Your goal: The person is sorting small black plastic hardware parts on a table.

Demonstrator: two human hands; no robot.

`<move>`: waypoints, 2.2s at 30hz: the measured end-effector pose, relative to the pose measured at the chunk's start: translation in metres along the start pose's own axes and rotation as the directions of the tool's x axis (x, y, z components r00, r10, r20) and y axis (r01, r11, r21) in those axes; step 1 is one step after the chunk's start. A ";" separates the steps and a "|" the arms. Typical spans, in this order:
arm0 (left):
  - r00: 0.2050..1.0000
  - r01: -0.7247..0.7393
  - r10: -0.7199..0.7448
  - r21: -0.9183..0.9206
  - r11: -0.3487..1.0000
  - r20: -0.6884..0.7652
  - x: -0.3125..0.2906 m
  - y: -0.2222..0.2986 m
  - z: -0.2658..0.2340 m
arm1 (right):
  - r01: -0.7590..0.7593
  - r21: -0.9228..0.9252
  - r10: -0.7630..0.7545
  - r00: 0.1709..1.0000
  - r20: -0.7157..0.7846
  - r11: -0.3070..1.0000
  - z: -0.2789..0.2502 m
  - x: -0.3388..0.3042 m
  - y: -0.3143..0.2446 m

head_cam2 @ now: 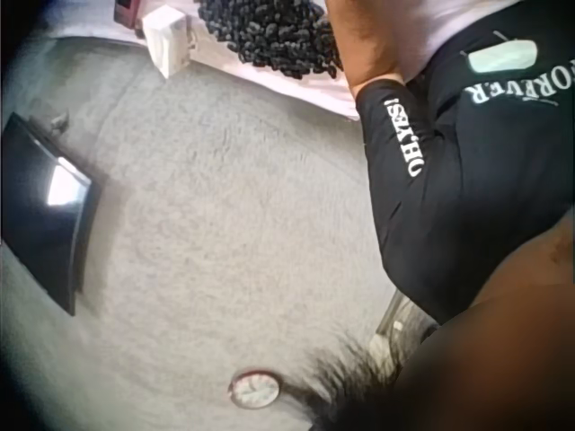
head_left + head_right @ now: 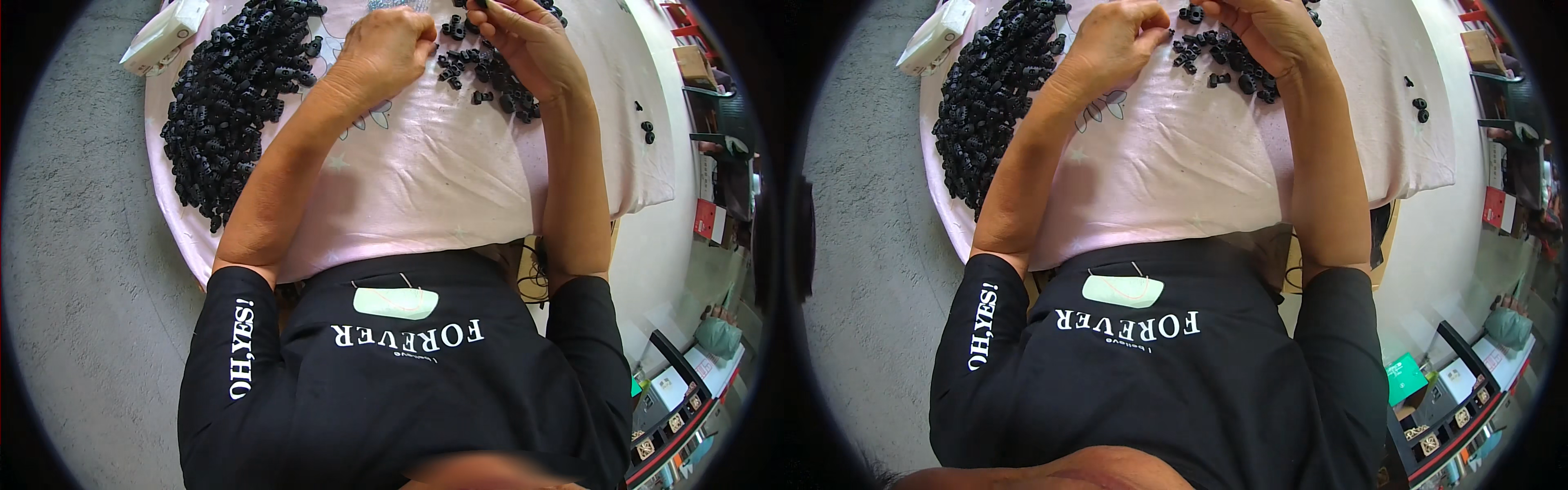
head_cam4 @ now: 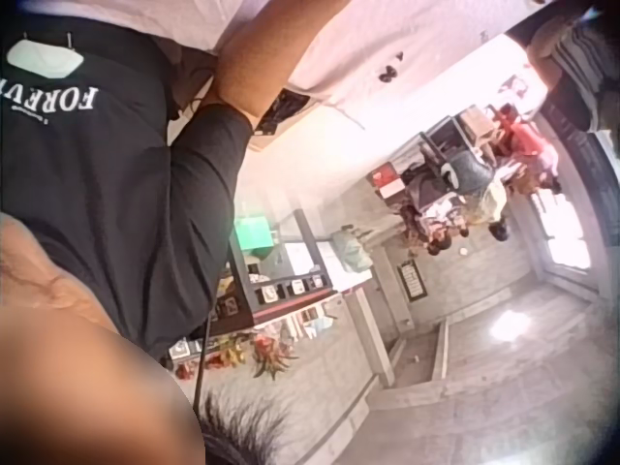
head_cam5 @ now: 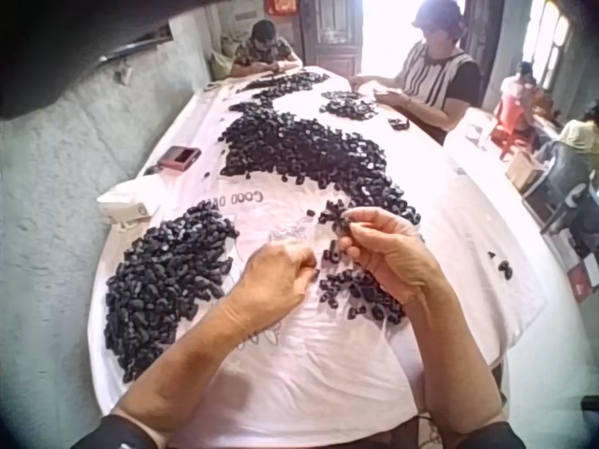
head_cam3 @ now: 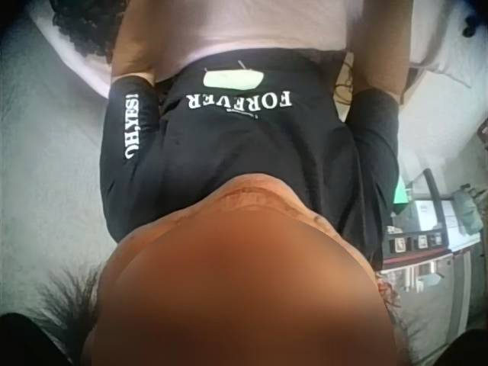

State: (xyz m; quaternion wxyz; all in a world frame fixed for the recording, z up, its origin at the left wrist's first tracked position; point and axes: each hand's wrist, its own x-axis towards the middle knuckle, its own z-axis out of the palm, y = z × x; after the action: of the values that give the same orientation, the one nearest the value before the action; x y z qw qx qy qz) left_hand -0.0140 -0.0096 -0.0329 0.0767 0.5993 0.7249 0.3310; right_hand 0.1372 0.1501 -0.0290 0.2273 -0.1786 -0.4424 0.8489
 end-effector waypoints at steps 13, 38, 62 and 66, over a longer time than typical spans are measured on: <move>0.995 0.035 -0.052 -0.197 0.980 -0.083 0.008 0.010 -0.016 | 0.011 -0.121 -0.004 0.998 0.057 0.993 0.003 -0.003 0.005; 0.988 0.154 -0.135 -0.638 0.755 0.079 0.015 0.003 -0.014 | 0.010 -0.243 0.030 0.987 0.158 0.970 0.009 -0.007 0.006; 0.965 0.226 -0.250 -0.726 0.649 0.077 0.014 -0.002 -0.001 | 0.453 0.107 -0.435 0.723 0.537 0.885 0.005 0.015 0.031; 0.985 0.167 -0.141 -0.780 0.603 0.101 0.012 -0.010 -0.006 | 0.110 -0.246 -0.069 0.983 0.170 0.963 0.011 -0.005 0.011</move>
State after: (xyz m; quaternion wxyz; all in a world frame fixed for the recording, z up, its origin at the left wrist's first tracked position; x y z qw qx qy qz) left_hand -0.0285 -0.0010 -0.0311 0.3697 0.4454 0.5546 0.5978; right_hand 0.1331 0.1343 -0.0320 0.2046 -0.1175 -0.5721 0.7855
